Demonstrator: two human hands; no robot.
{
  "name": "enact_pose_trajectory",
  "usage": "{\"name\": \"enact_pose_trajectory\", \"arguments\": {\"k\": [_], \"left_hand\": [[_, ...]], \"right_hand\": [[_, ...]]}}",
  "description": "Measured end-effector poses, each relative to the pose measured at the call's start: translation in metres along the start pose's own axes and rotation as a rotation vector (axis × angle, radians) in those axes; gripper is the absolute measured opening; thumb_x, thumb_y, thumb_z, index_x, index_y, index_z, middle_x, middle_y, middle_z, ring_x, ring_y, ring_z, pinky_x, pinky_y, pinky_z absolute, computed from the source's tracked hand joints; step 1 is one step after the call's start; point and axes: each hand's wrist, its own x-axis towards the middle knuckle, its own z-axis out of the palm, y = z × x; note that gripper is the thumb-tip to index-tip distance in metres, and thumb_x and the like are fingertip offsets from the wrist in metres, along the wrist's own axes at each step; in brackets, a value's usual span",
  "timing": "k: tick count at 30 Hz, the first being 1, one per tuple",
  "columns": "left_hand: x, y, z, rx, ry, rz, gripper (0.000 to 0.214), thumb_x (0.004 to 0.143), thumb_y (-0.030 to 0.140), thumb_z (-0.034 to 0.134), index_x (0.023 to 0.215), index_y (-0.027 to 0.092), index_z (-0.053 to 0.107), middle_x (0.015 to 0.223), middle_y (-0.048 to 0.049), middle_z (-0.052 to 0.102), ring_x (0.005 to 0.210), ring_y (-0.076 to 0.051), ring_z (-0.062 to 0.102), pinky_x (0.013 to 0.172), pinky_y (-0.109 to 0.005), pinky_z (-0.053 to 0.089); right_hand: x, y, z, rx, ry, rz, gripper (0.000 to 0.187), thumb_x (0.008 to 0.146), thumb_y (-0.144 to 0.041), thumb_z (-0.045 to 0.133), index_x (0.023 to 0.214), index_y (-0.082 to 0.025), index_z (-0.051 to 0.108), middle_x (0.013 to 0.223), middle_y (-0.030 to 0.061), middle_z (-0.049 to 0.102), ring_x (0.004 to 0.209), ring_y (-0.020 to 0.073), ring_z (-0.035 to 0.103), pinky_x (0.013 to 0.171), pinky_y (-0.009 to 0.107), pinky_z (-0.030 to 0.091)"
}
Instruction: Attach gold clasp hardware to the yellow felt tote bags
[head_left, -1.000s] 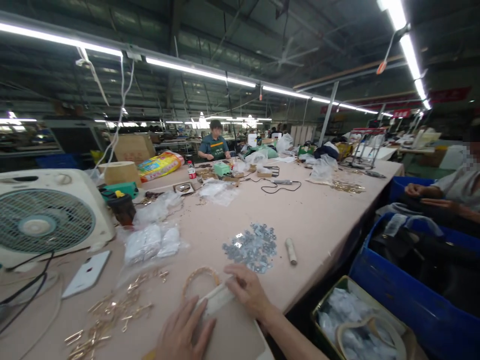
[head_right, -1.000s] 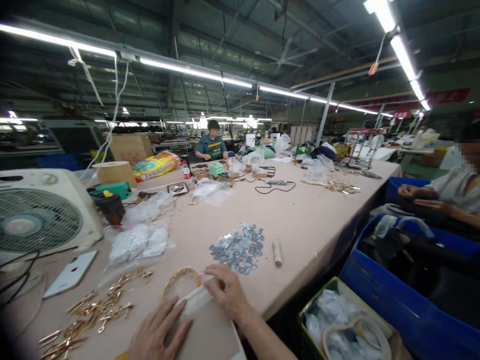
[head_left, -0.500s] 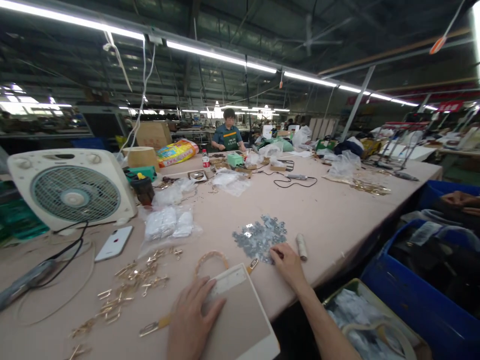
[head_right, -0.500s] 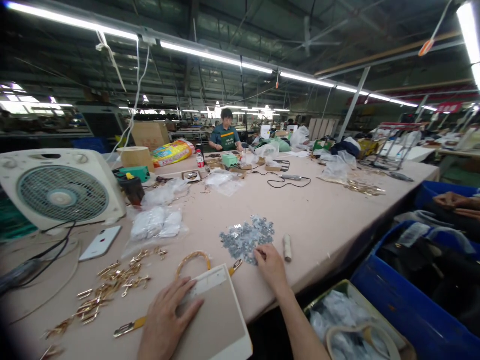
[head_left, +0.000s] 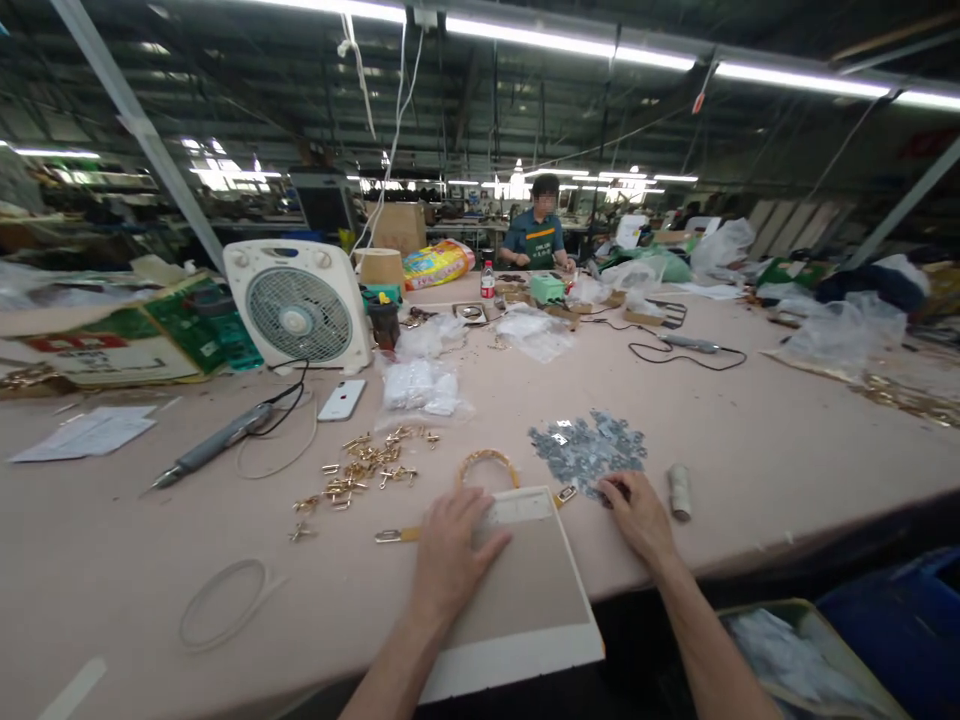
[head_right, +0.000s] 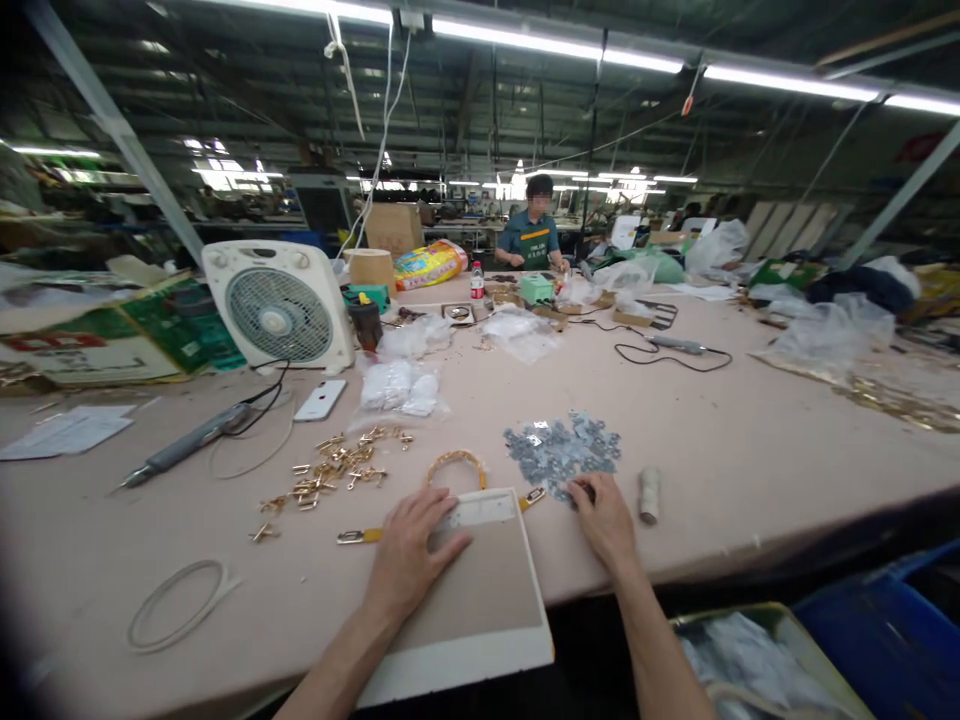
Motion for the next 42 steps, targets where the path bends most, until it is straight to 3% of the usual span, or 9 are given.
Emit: {"name": "enact_pose_trajectory", "arguments": {"k": [3,6,11,15,19,23,27,38,42], "left_hand": [[0.005,0.009,-0.002,0.037,-0.005,0.085,0.041,0.086,0.028,0.079,0.126,0.029,0.069,0.145,-0.0067,0.064,0.141,-0.035,0.048,0.118,-0.058,0.04],[0.018,0.027,-0.001,-0.021,-0.1,0.177,0.043,0.086,0.015,0.074,0.127,0.028,0.066,0.135,-0.0059,0.068,0.13,-0.029,0.056,0.112,-0.047,0.048],[0.043,0.052,0.019,-0.064,-0.213,0.067,0.035,0.08,0.036,0.085,0.111,0.023,0.074,0.113,-0.0085,0.07,0.105,-0.028,0.064,0.092,-0.042,0.054],[0.052,0.052,0.03,-0.088,-0.235,-0.022,0.033,0.075,0.042,0.089,0.1,0.024,0.078,0.106,-0.0067,0.069,0.099,-0.027,0.066,0.086,-0.037,0.053],[0.053,0.05,0.029,-0.087,-0.246,-0.033,0.028,0.076,0.042,0.089,0.095,0.025,0.077,0.103,-0.0045,0.07,0.097,-0.026,0.066,0.08,-0.035,0.051],[0.047,0.051,0.028,-0.076,-0.206,0.012,0.02,0.083,0.04,0.084,0.093,0.025,0.074,0.102,-0.0032,0.07,0.097,-0.024,0.065,0.079,-0.035,0.049],[0.04,0.05,0.028,-0.041,-0.169,0.069,0.015,0.09,0.038,0.077,0.094,0.024,0.072,0.103,-0.0039,0.069,0.097,-0.023,0.063,0.081,-0.036,0.047],[0.04,0.049,0.029,0.007,-0.212,0.07,0.016,0.099,0.034,0.063,0.09,0.023,0.07,0.099,-0.0037,0.069,0.098,-0.025,0.062,0.083,-0.04,0.046],[0.038,0.045,0.03,-0.037,-0.206,0.053,0.014,0.098,0.034,0.066,0.091,0.023,0.071,0.099,-0.0037,0.068,0.1,-0.024,0.062,0.085,-0.039,0.048]], "right_hand": [[-0.006,-0.005,-0.002,0.15,0.068,0.084,0.041,0.091,-0.057,0.059,0.102,-0.019,0.071,0.099,0.0093,0.073,0.09,0.0259,0.066,0.085,0.041,0.052],[-0.008,-0.006,-0.004,0.237,0.109,0.103,0.051,0.092,-0.06,0.058,0.116,-0.016,0.069,0.103,0.0112,0.074,0.09,0.026,0.067,0.084,0.04,0.053],[-0.009,-0.004,-0.005,0.224,0.14,0.047,0.051,0.091,-0.061,0.059,0.112,-0.018,0.076,0.11,0.0126,0.074,0.099,0.0278,0.066,0.088,0.042,0.052],[-0.013,-0.009,-0.005,0.29,0.236,0.078,0.048,0.089,-0.058,0.064,0.11,-0.017,0.077,0.109,0.0122,0.075,0.1,0.0266,0.067,0.089,0.039,0.054],[-0.019,-0.023,0.007,0.431,0.329,0.173,0.051,0.081,-0.058,0.074,0.107,-0.015,0.079,0.108,0.0134,0.076,0.098,0.0267,0.068,0.087,0.038,0.056],[-0.029,-0.047,0.034,0.59,0.167,0.241,0.051,0.079,-0.056,0.079,0.112,-0.018,0.077,0.099,0.0083,0.077,0.078,0.0203,0.065,0.072,0.034,0.055],[-0.039,-0.07,0.053,0.678,0.03,0.22,0.044,0.081,-0.053,0.08,0.108,-0.019,0.078,0.091,0.0053,0.075,0.075,0.019,0.064,0.072,0.033,0.056],[-0.049,-0.077,0.053,0.607,-0.117,0.179,0.036,0.081,-0.05,0.081,0.102,-0.02,0.079,0.096,0.0066,0.078,0.09,0.0235,0.071,0.087,0.037,0.057],[-0.051,-0.083,0.055,0.582,-0.182,0.143,0.035,0.083,-0.051,0.079,0.1,-0.02,0.078,0.09,0.0061,0.078,0.083,0.023,0.07,0.079,0.034,0.057]]}}
